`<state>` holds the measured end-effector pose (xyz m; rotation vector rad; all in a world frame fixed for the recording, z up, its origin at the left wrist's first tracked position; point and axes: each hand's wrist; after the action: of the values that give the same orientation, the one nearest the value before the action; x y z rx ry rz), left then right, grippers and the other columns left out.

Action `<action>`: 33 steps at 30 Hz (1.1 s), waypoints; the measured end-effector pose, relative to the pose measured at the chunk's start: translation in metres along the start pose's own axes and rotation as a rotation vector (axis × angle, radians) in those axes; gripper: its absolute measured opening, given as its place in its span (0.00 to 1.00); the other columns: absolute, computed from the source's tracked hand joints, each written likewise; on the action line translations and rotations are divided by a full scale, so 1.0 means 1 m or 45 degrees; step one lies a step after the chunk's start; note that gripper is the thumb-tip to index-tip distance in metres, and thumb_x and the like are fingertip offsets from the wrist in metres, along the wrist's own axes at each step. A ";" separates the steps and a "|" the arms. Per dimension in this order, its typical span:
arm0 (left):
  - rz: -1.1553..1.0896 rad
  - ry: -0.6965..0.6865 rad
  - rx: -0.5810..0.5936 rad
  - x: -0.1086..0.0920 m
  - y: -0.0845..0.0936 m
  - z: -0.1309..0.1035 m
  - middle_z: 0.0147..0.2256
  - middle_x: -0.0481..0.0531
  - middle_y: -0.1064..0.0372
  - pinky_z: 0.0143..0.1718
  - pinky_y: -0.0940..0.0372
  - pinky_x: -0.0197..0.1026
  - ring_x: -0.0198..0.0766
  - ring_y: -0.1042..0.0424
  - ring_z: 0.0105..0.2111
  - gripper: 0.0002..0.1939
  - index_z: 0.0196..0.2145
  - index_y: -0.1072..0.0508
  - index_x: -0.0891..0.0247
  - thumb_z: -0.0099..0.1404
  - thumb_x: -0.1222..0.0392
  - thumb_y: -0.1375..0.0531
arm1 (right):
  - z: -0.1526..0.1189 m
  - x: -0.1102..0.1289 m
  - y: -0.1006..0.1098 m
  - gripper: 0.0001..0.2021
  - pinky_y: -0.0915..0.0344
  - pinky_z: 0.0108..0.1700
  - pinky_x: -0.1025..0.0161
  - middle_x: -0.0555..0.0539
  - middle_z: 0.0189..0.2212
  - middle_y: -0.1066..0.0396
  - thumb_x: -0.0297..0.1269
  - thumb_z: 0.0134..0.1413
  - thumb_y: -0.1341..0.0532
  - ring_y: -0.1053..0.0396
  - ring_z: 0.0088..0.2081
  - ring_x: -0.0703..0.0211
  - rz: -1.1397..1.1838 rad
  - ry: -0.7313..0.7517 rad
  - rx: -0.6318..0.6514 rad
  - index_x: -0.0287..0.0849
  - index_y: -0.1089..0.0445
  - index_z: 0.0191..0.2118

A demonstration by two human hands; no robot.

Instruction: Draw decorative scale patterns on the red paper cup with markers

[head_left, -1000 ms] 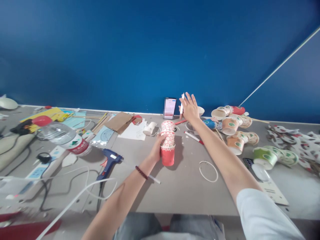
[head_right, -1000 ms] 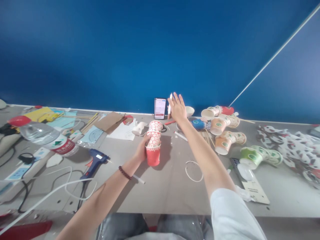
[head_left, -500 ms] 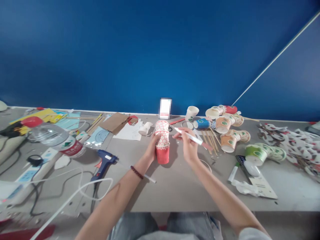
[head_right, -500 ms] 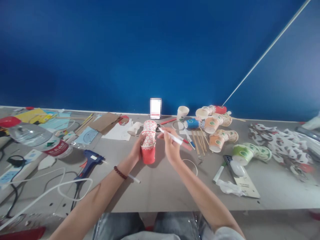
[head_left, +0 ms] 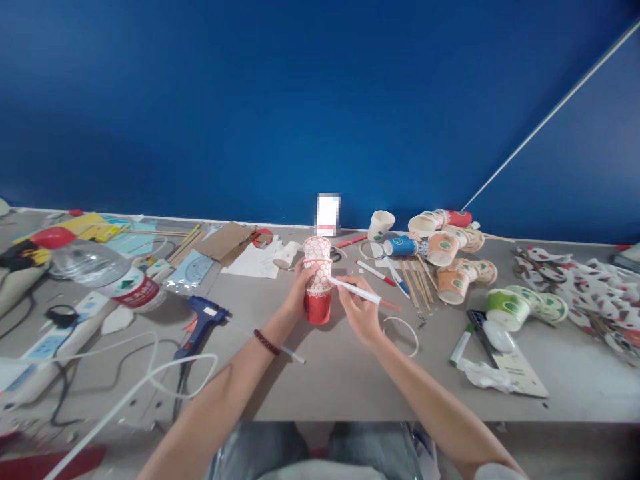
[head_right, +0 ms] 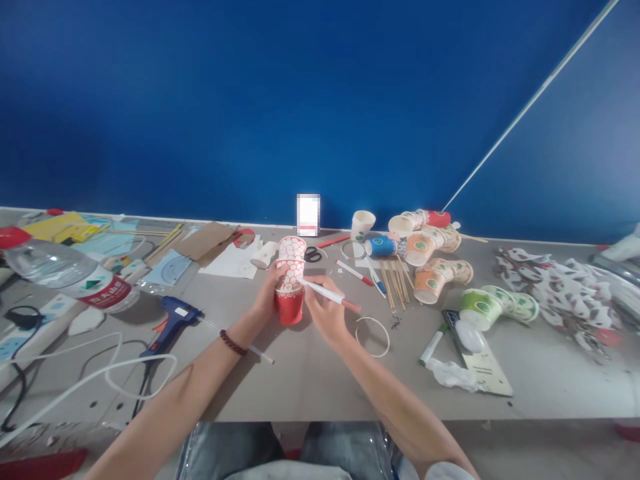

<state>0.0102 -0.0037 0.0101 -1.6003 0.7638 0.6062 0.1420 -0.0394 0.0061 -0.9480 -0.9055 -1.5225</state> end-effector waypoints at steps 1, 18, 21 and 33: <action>0.000 0.001 0.005 0.000 0.000 0.000 0.34 0.49 0.29 0.35 0.34 0.41 0.38 0.28 0.30 0.24 0.46 0.37 0.59 0.53 0.57 0.35 | 0.000 -0.001 0.000 0.06 0.31 0.38 0.59 0.46 0.33 0.27 0.39 0.55 0.40 0.28 0.36 0.56 -0.013 0.000 0.006 0.44 0.30 0.37; 0.069 -0.054 0.023 0.001 0.001 0.001 0.35 0.50 0.30 0.34 0.34 0.41 0.37 0.29 0.30 0.23 0.46 0.37 0.59 0.54 0.57 0.35 | -0.003 0.000 0.001 0.06 0.32 0.40 0.56 0.46 0.35 0.26 0.34 0.53 0.42 0.28 0.36 0.55 -0.238 0.112 0.044 0.45 0.30 0.37; 0.070 -0.046 0.027 0.001 0.001 0.001 0.34 0.49 0.30 0.34 0.34 0.41 0.37 0.29 0.30 0.23 0.47 0.37 0.58 0.54 0.58 0.36 | -0.002 0.002 0.001 0.06 0.32 0.40 0.57 0.46 0.35 0.26 0.34 0.53 0.42 0.28 0.36 0.55 -0.251 0.122 0.051 0.46 0.30 0.37; 0.061 -0.031 0.062 0.000 0.000 0.000 0.32 0.49 0.29 0.31 0.32 0.42 0.40 0.26 0.28 0.25 0.48 0.39 0.59 0.55 0.57 0.36 | -0.002 0.001 0.002 0.04 0.33 0.36 0.61 0.48 0.30 0.29 0.31 0.51 0.42 0.30 0.32 0.58 -0.248 0.117 0.031 0.43 0.31 0.33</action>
<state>0.0103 -0.0040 0.0105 -1.5314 0.7953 0.6360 0.1441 -0.0422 0.0058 -0.7835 -0.9700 -1.7012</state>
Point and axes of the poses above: each hand's wrist, its own z-axis towards the middle knuckle, its own y-axis out of the back of the hand, x = y × z
